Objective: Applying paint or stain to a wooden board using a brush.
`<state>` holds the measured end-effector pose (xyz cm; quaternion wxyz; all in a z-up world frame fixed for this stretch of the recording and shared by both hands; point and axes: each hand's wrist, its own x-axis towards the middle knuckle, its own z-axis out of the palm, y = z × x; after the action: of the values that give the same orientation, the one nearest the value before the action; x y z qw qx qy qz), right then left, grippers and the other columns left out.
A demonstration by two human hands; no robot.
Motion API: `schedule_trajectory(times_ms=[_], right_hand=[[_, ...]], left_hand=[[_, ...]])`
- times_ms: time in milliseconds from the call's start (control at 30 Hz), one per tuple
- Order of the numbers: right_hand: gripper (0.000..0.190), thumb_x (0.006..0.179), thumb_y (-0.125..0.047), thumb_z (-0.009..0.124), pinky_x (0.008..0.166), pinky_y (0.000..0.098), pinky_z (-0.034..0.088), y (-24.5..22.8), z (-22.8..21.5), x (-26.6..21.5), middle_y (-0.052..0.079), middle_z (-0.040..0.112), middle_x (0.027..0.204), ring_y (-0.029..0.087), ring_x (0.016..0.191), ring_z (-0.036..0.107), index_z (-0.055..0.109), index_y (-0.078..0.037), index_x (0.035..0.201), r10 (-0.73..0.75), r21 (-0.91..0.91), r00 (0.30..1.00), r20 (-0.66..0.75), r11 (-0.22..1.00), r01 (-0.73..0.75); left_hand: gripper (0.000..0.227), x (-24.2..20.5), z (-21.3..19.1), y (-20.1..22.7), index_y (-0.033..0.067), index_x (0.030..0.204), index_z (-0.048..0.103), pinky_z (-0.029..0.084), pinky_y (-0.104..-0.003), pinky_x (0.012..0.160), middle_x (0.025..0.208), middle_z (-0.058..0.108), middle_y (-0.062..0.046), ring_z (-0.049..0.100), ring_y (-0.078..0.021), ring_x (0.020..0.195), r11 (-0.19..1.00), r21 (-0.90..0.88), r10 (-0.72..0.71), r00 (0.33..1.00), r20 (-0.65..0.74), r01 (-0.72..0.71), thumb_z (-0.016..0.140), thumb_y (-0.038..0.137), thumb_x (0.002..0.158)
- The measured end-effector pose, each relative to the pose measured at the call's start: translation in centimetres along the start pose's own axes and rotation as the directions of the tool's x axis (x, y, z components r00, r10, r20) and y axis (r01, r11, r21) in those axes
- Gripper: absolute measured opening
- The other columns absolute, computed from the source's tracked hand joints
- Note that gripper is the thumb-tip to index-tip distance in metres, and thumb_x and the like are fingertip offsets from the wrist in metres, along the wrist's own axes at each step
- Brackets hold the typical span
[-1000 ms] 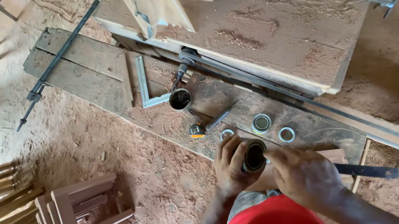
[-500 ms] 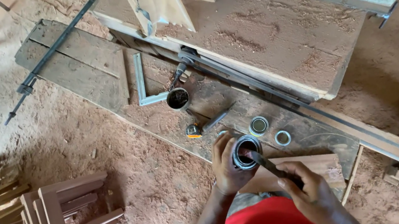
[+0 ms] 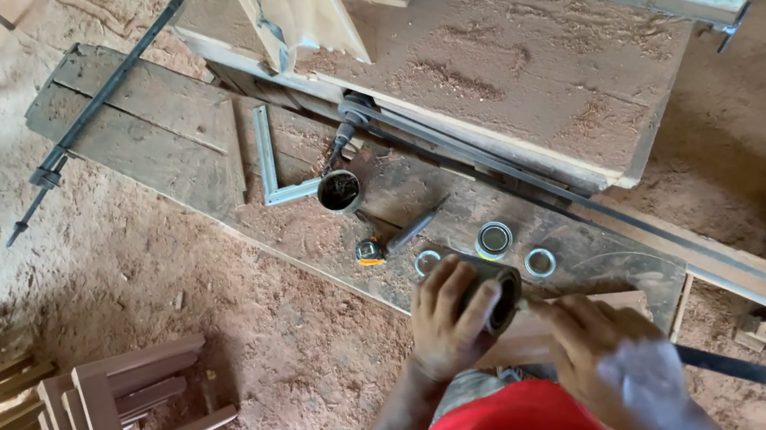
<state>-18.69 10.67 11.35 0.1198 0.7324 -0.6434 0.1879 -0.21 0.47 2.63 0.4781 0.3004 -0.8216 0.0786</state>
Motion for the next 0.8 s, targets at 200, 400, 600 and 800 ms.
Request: schedule_trajectory(times_ms=[200, 400, 600, 800], right_hand=[[0.035, 0.08, -0.004, 0.071, 0.027, 0.0211, 0.035, 0.9, 3.9, -1.3, 0.009, 0.081, 0.095, 0.007, 0.035, 0.049, 0.072, -0.007, 0.114, 0.169, 0.719, 0.914, 0.368, 0.571, -0.395], [0.031, 0.087, 0.007, 0.063, 0.038, 0.0261, 0.029, -0.9, 7.4, -4.8, 0.006, 0.058, 0.067, 0.011, 0.049, 0.04, 0.069, 0.006, 0.117, 0.228, 0.809, 0.785, 0.576, -0.294, -0.509], [0.03, 0.088, 0.003, 0.067, 0.05, 0.0277, 0.037, -1.4, 6.2, -5.4, 0.008, 0.06, 0.07, 0.014, 0.057, 0.046, 0.071, 0.003, 0.117, 0.381, 0.732, 0.665, 0.642, -0.049, -0.679], [0.031, 0.089, 0.005, 0.066, 0.046, 0.0268, 0.036, -0.6, 7.9, -6.2, 0.007, 0.058, 0.07, 0.012, 0.054, 0.047, 0.064, 0.006, 0.12, 0.354, 0.806, 0.737, 0.576, -0.093, -0.585]], left_hand=[[0.068, -0.1, -0.4, 0.9, 0.0218, 0.148, 0.045, 0.055, -0.047, 0.1, 0.134, 0.056, -0.013, 0.06, -0.032, 0.126, 0.999, 0.004, 0.039, 0.997, 0.06, -0.039, 0.082, 0.027, 0.091], [0.061, -0.4, 0.2, 1.0, 0.022, 0.143, 0.048, 0.056, -0.045, 0.098, 0.129, 0.057, -0.013, 0.061, -0.0319, 0.126, 0.998, 0.063, -0.009, 1.0, -0.006, 0.009, 0.081, 0.031, 0.093], [0.055, -0.5, 1.0, 1.4, 0.0143, 0.134, 0.056, 0.054, -0.046, 0.098, 0.129, 0.058, -0.016, 0.06, -0.0357, 0.125, 0.989, 0.06, -0.138, 0.99, 0.033, 0.135, 0.081, 0.023, 0.085], [0.073, 0.1, 1.2, 2.7, -0.0046, 0.134, 0.044, 0.048, -0.056, 0.108, 0.131, 0.053, -0.026, 0.055, -0.0425, 0.122, 0.935, -0.1, -0.341, 0.94, 0.007, 0.34, 0.084, 0.027, 0.083]])
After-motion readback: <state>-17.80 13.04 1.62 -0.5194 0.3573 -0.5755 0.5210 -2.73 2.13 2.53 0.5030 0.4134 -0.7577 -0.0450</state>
